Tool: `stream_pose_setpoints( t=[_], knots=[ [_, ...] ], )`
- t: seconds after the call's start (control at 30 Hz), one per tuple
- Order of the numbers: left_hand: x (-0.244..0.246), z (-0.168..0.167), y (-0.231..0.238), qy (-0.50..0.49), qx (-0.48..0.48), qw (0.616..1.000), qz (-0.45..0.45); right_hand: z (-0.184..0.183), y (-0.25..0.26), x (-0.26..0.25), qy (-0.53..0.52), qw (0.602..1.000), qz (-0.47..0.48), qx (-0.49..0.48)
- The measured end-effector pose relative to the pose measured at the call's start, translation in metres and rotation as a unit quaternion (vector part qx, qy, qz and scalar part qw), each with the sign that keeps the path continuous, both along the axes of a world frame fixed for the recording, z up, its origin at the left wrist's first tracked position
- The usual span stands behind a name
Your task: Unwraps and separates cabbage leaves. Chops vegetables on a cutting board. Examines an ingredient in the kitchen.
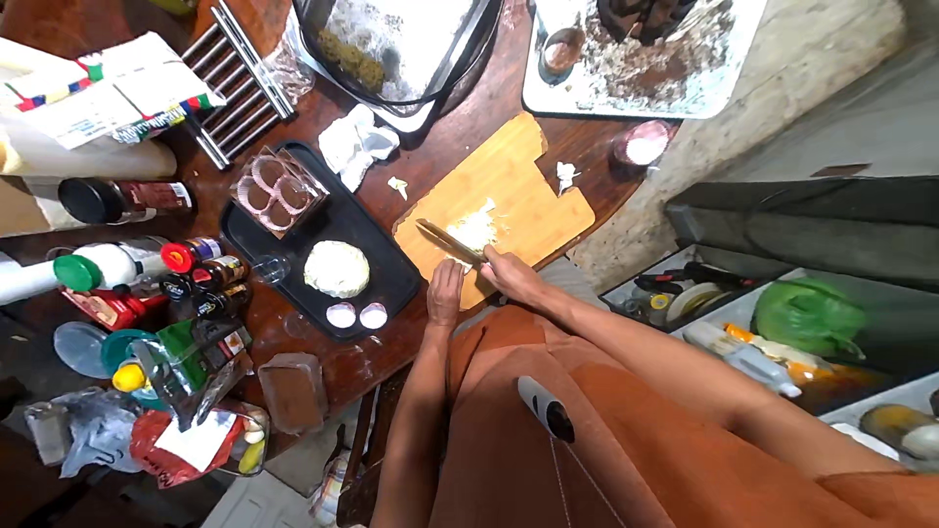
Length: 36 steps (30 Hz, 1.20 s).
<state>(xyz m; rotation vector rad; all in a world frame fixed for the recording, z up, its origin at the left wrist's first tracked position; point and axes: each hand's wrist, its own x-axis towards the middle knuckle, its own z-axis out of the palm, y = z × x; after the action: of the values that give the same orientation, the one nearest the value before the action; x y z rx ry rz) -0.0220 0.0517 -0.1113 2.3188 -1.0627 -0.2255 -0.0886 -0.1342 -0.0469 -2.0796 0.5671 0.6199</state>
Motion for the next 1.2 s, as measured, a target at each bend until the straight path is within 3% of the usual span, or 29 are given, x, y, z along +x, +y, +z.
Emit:
stream_pose_setpoints(
  t=[0.57,0.73,1.2],
  knots=[
    [0.001,0.000,0.008,-0.034,0.006,0.999,-0.033,0.023,0.009,-0.002,-0.011,0.994,0.086,-0.061],
    [0.001,-0.001,0.011,-0.031,0.022,0.999,-0.039,0.035,0.014,-0.008,0.031,0.992,0.108,-0.058],
    [0.002,-0.003,0.006,-0.034,0.000,0.999,-0.025,0.015,0.021,0.002,0.049,0.992,0.100,-0.059]
  ],
)
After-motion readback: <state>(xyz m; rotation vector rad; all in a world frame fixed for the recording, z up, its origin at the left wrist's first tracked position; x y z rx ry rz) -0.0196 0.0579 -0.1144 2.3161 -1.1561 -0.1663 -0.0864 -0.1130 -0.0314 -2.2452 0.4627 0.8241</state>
